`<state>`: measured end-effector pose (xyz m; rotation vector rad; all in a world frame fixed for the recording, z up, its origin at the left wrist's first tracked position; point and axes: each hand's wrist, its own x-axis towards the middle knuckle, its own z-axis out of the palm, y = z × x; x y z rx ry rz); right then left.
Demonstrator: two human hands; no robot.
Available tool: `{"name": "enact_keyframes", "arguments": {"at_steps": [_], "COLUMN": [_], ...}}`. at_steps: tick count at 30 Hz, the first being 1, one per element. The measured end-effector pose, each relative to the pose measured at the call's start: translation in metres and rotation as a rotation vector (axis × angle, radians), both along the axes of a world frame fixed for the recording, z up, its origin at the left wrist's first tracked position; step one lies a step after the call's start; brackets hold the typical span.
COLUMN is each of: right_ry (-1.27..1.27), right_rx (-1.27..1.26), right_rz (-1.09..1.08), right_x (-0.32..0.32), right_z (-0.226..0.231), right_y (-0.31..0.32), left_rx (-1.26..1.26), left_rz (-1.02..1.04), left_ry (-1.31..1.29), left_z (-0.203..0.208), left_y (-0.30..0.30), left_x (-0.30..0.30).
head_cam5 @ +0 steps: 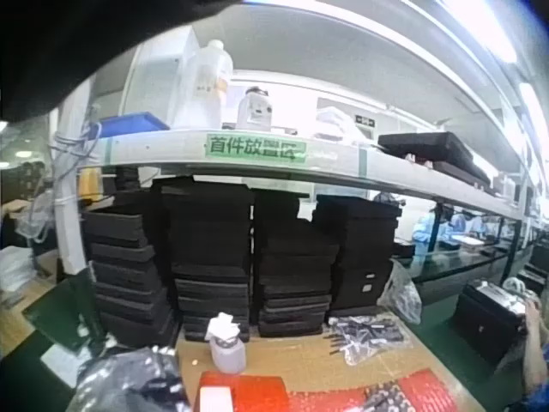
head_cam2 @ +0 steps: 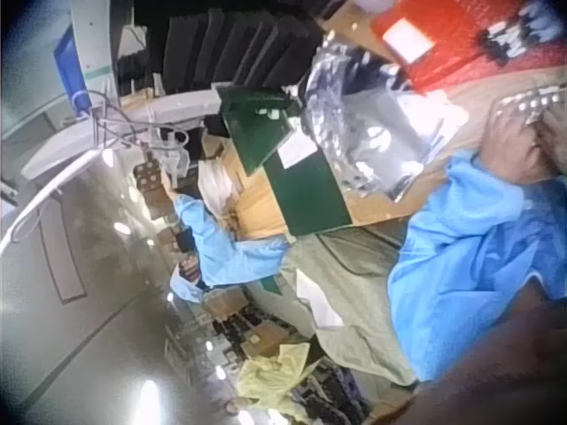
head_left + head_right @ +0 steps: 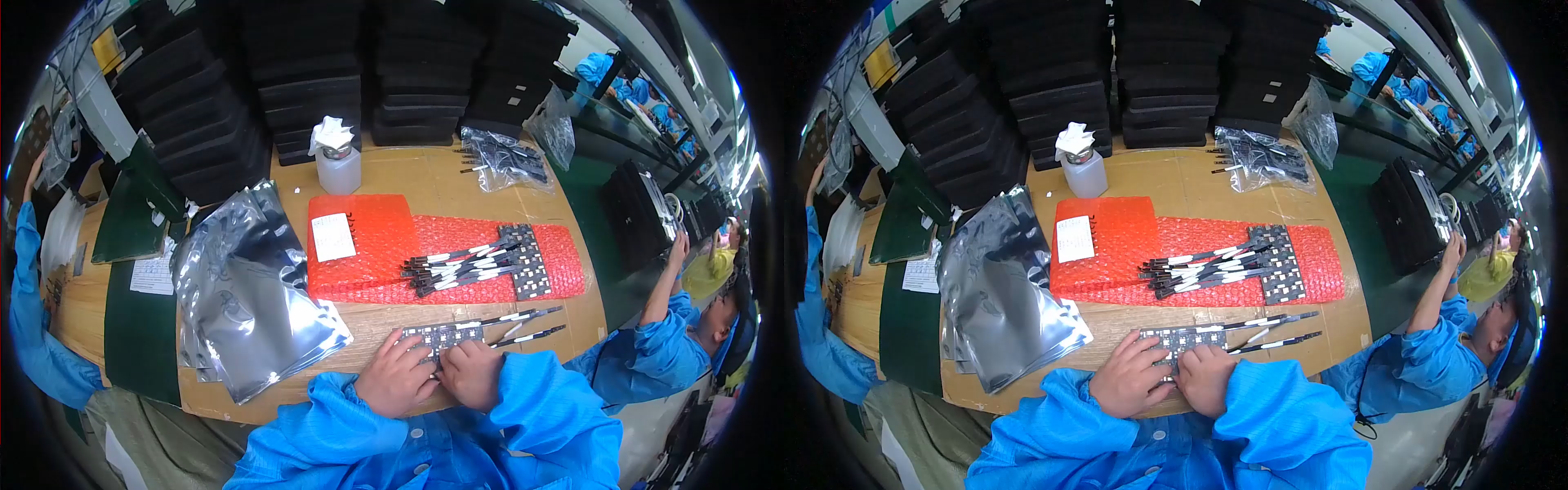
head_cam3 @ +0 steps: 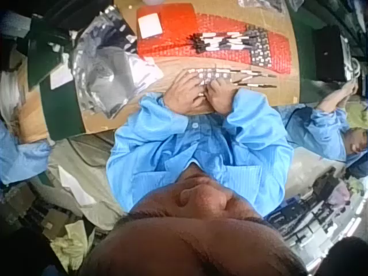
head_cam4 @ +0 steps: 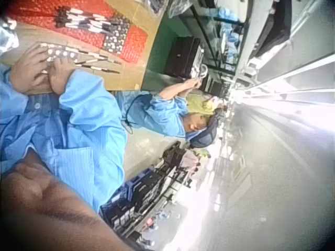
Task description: The person assembles electronic components by hand, connecting ribbon cables to a circuit board array.
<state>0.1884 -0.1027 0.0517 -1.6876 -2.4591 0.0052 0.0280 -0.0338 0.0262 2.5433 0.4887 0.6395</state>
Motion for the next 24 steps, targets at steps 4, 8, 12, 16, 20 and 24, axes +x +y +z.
{"name": "enact_keyframes", "arguments": {"at_steps": [4, 8, 12, 16, 20, 24], "right_ry": [0.197, 0.09, 0.22, 0.264, 0.265, 0.196], "right_rx": [-0.028, 0.031, 0.0, 0.208, 0.311, 0.157], "right_rz": [-0.284, -0.113, -0.07, -0.214, -0.188, -0.117], "right_x": [-0.009, 0.002, 0.014, 0.029, 0.046, 0.049], "right_z": [-0.01, -0.012, 0.009, 0.018, 0.001, -0.007], "right_y": [-0.001, 0.0, 0.014, 0.067, 0.097, 0.104], "left_rx": [-0.036, -0.049, -0.015, -0.008, 0.003, -0.009], "left_rz": [-0.014, 0.0, 0.013, 0.011, -0.01, -0.015], "left_ry": [-0.009, -0.028, -0.028, 0.007, -0.019, -0.021], "left_z": [0.001, 0.002, -0.001, 0.001, 0.004, 0.0], "left_y": [0.001, 0.002, 0.001, 0.003, 0.001, 0.001], "left_x": [-0.001, -0.001, 0.002, -0.004, 0.0, -0.001]}}
